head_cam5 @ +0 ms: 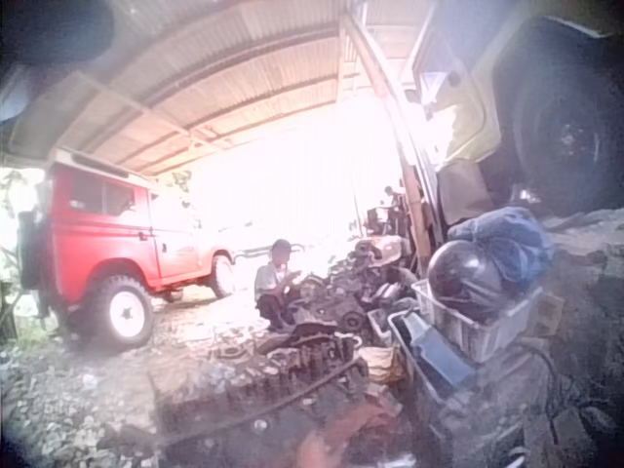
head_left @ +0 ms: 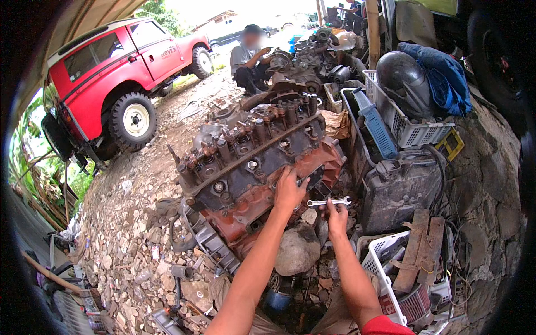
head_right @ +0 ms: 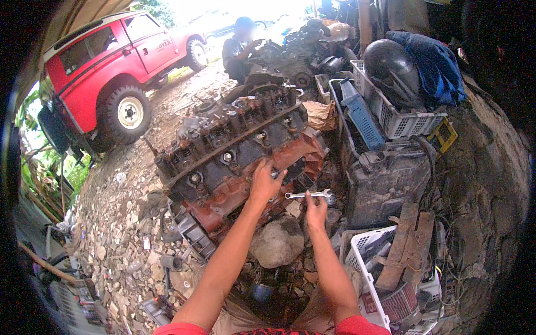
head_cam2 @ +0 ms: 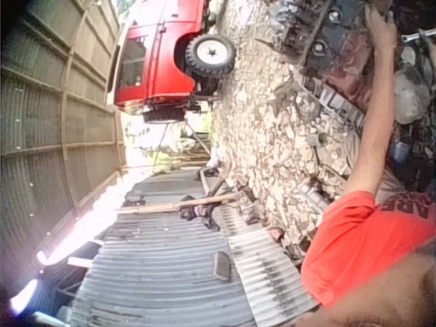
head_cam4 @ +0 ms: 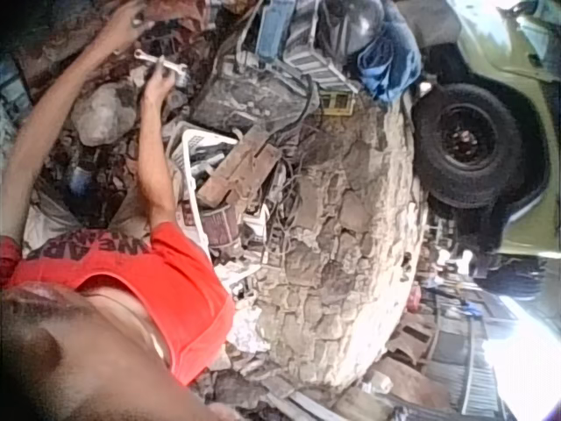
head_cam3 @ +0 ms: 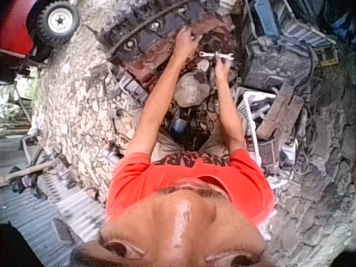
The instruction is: The person uses a wrench to loosen and remove bolts from a car engine block. They remove a metal plate and continue to work on the engine components.
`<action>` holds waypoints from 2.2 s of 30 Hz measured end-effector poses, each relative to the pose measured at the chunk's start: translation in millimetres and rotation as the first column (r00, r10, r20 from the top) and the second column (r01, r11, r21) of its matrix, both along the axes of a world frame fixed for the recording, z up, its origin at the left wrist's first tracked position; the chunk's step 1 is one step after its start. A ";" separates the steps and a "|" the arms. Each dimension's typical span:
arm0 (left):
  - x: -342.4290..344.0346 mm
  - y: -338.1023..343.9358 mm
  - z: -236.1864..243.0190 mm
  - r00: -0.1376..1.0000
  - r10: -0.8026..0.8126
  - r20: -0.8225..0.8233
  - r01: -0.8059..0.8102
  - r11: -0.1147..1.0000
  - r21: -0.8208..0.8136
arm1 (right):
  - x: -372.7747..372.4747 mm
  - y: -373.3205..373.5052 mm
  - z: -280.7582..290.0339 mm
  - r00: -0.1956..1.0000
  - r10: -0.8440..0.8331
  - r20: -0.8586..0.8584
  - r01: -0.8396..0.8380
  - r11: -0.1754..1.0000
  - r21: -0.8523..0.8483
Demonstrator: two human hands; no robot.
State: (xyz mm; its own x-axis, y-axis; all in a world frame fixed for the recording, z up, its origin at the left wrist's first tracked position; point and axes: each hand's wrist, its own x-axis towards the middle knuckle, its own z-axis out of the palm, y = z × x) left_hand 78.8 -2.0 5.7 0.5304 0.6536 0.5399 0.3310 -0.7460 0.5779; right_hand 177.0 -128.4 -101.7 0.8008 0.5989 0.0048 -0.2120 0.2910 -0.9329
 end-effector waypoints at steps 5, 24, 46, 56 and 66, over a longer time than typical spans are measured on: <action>-2.8 5.0 -2.9 0.997 -0.075 -0.026 0.078 0.990 0.116 | 0.9 -0.4 -0.7 1.000 0.000 -0.021 0.000 1.000 -0.001; 1.1 1.2 1.3 0.998 -0.043 -0.052 0.046 0.998 0.049 | 0.7 1.2 -1.6 0.999 -0.029 -0.019 0.029 0.999 -0.014; -1.0 4.3 -2.4 0.998 -0.014 -0.059 0.018 0.998 0.066 | -3.4 1.4 1.4 0.998 -0.021 -0.052 0.021 1.000 -0.012; -0.7 2.2 2.0 0.999 -0.018 -0.036 0.017 0.999 -0.039 | -1.6 3.6 -4.5 0.999 -0.020 -0.048 0.020 1.000 0.008; -2.7 0.2 2.8 1.000 -0.030 -0.010 0.030 1.000 -0.006 | -4.2 1.6 3.0 0.997 -0.010 -0.081 0.010 1.000 -0.004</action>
State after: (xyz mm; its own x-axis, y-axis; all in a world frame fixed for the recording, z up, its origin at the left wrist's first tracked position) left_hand 76.2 -1.8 8.5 0.5552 0.6403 0.5308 0.3144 -0.7524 0.5788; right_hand 172.8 -126.8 -98.8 0.8042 0.5910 -0.0627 -0.2844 0.2901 -0.9138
